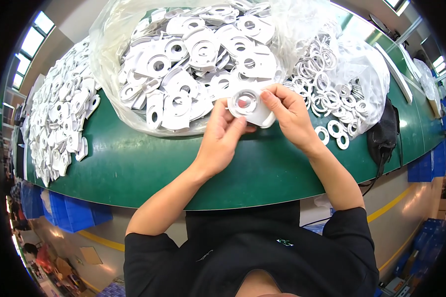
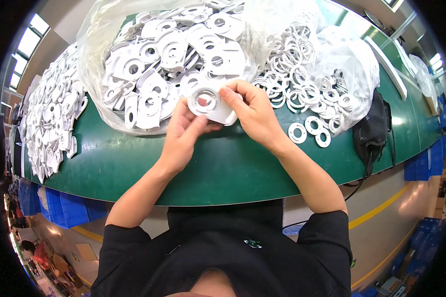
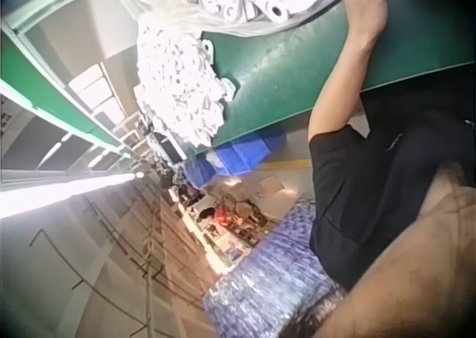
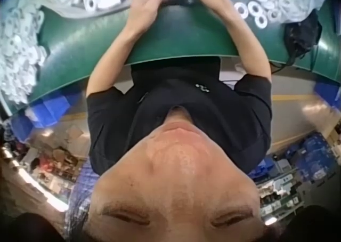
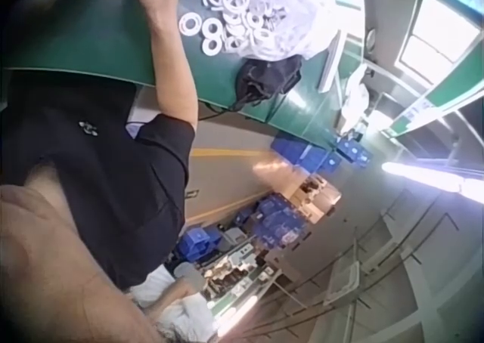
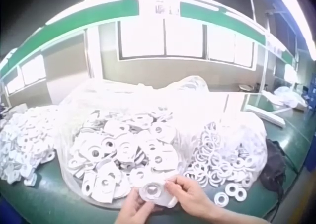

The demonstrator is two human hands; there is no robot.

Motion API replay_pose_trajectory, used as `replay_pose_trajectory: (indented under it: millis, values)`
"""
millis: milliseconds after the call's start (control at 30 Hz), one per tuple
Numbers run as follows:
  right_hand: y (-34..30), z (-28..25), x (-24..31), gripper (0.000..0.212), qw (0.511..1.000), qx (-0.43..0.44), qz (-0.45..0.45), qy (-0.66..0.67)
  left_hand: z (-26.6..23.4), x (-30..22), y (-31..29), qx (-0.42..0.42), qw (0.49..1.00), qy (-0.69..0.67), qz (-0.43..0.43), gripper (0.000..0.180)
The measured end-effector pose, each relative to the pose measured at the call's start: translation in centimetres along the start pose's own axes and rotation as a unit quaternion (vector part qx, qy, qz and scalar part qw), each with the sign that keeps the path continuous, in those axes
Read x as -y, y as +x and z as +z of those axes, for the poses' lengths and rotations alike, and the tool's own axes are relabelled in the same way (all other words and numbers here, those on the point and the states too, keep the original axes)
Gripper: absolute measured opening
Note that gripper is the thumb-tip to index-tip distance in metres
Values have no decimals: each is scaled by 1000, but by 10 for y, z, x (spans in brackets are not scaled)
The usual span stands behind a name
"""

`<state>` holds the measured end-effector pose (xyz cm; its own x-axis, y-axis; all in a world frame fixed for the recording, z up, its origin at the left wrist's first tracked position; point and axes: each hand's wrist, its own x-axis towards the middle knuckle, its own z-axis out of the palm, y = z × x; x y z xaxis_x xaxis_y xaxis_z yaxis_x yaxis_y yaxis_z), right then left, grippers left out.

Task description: Assembling small white plastic components by fitting rings onto the base parts.

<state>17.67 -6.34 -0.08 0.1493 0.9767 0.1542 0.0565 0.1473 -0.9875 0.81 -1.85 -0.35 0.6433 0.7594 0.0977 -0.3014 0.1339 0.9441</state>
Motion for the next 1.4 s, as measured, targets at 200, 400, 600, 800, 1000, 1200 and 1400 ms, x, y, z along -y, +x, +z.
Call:
replay_pose_trajectory:
  millis: [200, 400, 600, 800, 1000, 1200, 1400]
  values:
    - [-1, 2, 10, 21, 998, 2, -31, -54, -19, -2, 2, 38, 998, -13, -40, 30]
    - [-1, -5, 20, 18, 988, 61, -25, -140, -26, -1, 6, 77, 992, 100, -27, 26]
    - [-1, -5, 16, 16, 979, 78, -62, -180, -20, -7, 3, 1, 930, 366, 21, 29]
    - [-6, 0, 13, 17, 960, 82, -15, -266, -20, -5, 3, 2, 909, 416, 33, 33]
    - [-5, 13, 2, 15, 995, -19, 40, 86, -18, 6, 6, -54, 987, 148, 1, 30]
    - [-3, 18, 0, 17, 990, -83, 16, 109, -8, 7, 1, 21, 973, 223, 54, 28]
    - [-4, 9, -7, 27, 992, -119, 35, -12, -10, 7, -2, 62, 927, 363, 72, 25]
